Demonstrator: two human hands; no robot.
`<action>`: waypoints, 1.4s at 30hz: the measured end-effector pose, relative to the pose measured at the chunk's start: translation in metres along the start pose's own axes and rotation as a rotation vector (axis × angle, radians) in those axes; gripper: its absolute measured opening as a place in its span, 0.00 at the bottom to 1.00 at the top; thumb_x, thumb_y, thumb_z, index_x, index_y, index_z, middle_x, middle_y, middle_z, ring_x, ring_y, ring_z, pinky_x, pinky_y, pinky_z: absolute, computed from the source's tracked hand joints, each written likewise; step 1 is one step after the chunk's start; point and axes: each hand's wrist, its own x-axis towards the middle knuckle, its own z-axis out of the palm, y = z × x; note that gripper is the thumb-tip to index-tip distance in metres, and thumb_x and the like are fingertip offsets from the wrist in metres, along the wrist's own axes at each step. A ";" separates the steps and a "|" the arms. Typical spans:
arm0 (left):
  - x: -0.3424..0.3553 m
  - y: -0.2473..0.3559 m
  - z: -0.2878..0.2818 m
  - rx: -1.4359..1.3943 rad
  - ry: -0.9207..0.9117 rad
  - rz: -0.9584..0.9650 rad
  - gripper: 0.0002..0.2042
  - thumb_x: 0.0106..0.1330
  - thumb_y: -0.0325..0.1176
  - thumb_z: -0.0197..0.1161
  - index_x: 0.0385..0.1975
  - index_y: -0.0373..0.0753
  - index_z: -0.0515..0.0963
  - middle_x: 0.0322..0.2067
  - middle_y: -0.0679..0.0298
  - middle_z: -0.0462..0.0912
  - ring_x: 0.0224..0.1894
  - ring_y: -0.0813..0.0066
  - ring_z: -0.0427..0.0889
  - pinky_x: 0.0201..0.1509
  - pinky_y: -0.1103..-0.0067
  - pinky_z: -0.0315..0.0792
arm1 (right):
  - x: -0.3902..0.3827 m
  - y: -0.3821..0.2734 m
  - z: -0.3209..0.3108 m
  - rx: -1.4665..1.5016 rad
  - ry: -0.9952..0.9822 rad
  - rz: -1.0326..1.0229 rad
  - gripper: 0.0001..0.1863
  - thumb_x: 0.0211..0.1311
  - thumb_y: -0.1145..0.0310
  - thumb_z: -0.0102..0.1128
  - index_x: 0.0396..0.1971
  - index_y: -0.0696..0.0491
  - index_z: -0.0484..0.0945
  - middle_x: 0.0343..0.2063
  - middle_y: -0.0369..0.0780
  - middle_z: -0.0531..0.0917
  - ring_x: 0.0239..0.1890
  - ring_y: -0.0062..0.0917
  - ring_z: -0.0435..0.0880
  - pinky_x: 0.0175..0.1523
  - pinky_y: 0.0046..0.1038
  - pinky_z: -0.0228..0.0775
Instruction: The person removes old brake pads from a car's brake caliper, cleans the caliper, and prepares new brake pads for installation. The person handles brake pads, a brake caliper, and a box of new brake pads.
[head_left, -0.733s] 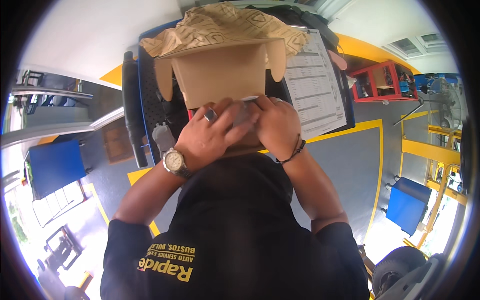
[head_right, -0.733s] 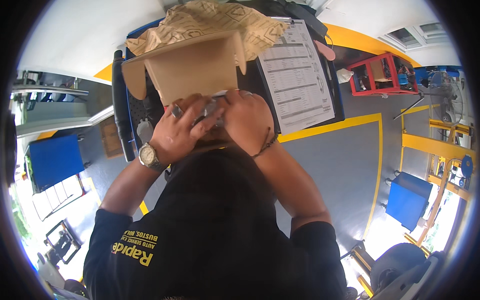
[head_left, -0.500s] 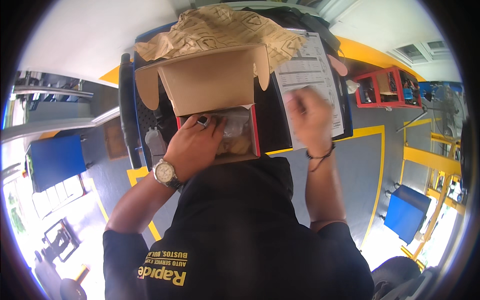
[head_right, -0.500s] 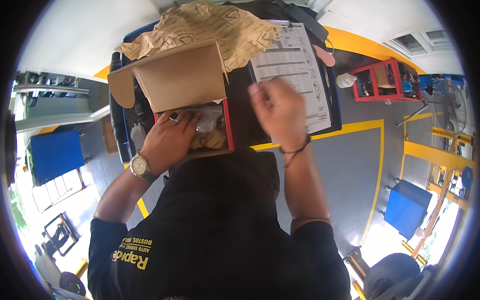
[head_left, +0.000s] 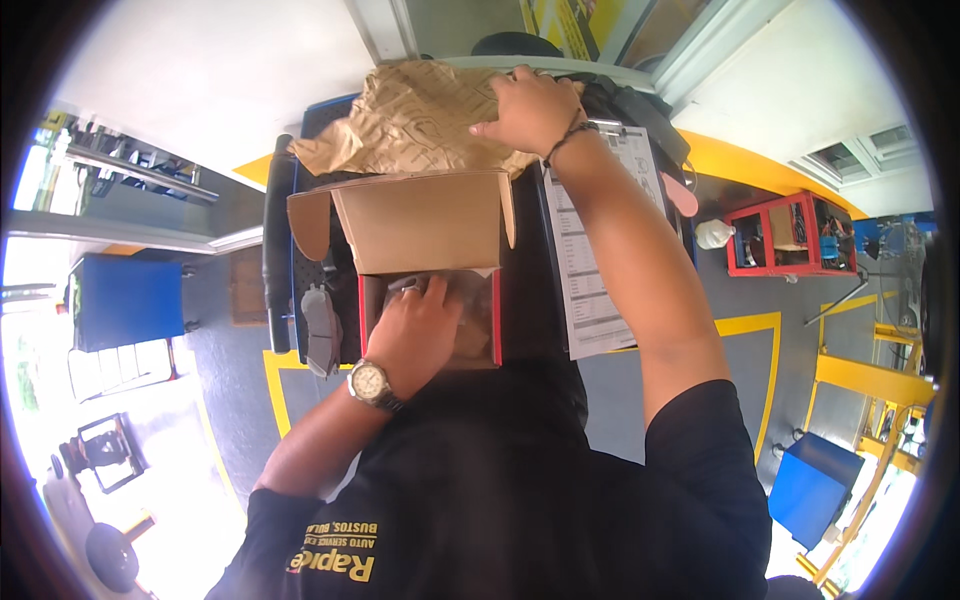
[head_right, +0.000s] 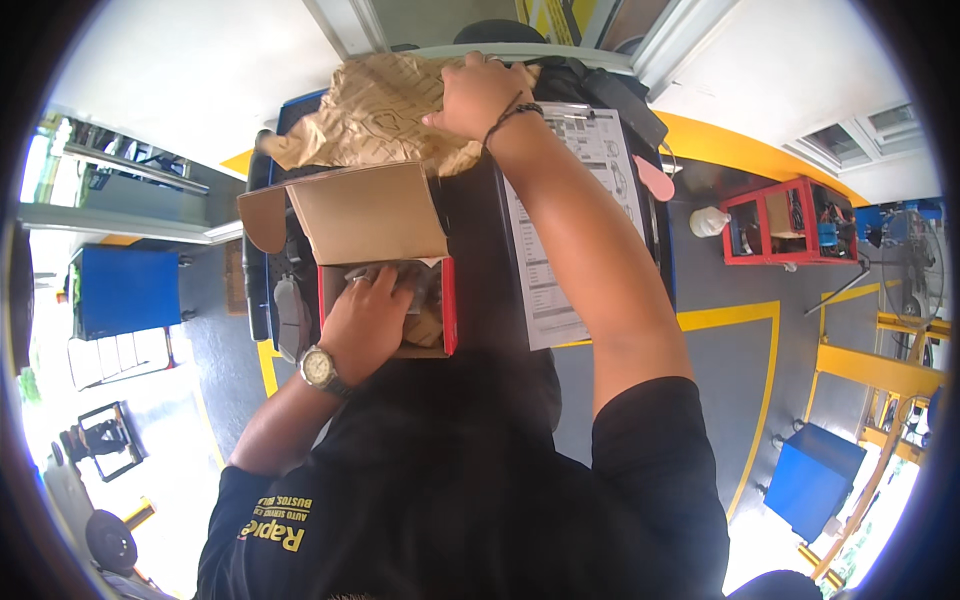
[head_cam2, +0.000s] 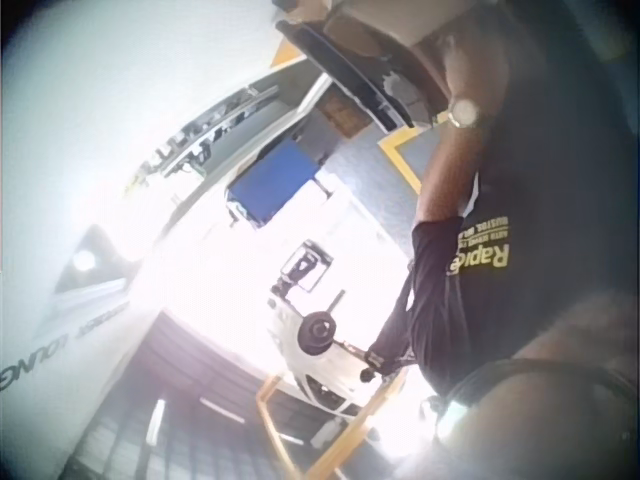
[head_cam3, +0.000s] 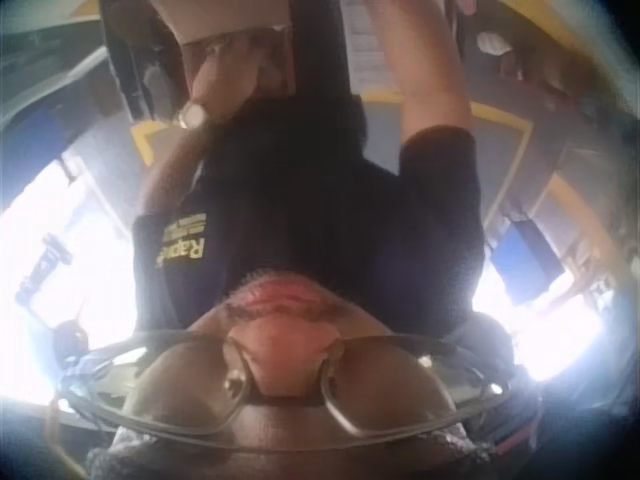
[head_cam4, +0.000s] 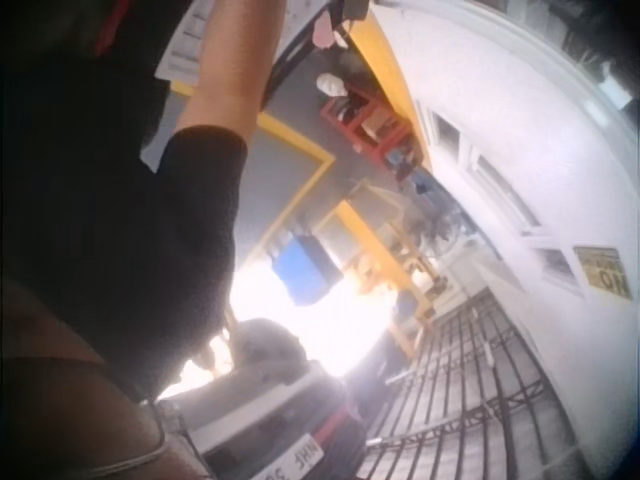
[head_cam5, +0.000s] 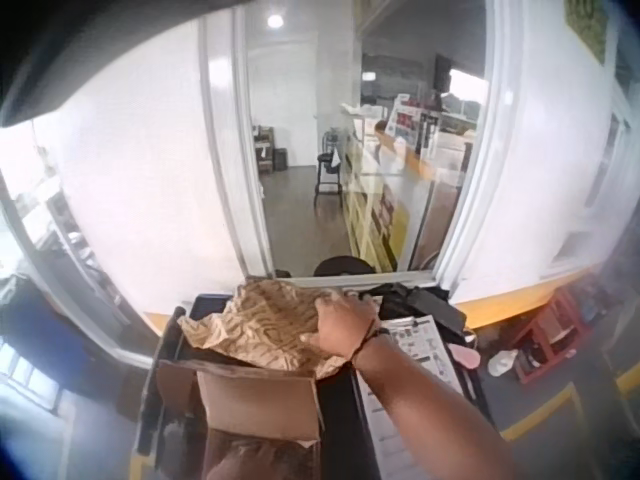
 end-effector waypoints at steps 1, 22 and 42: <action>-0.005 0.001 -0.002 -0.085 0.026 -0.018 0.19 0.62 0.30 0.58 0.54 0.34 0.78 0.45 0.50 0.77 0.40 0.53 0.82 0.48 0.64 0.77 | 0.002 -0.008 -0.009 -0.034 -0.093 0.045 0.35 0.59 0.36 0.62 0.59 0.46 0.77 0.60 0.44 0.75 0.62 0.40 0.76 0.66 0.56 0.60; 0.010 -0.016 0.010 -0.156 -0.036 -0.027 0.12 0.58 0.30 0.59 0.41 0.40 0.83 0.42 0.54 0.80 0.42 0.55 0.84 0.47 0.66 0.79 | -0.083 0.028 -0.013 -0.110 0.110 -0.314 0.34 0.47 0.56 0.79 0.57 0.44 0.77 0.58 0.44 0.76 0.57 0.38 0.80 0.71 0.55 0.57; 0.008 -0.017 0.025 -0.184 0.224 0.031 0.07 0.56 0.25 0.57 0.34 0.37 0.77 0.33 0.54 0.79 0.36 0.54 0.82 0.41 0.62 0.77 | -0.037 0.041 -0.009 0.226 0.622 -0.164 0.10 0.59 0.63 0.62 0.38 0.49 0.82 0.36 0.39 0.86 0.42 0.40 0.85 0.63 0.45 0.67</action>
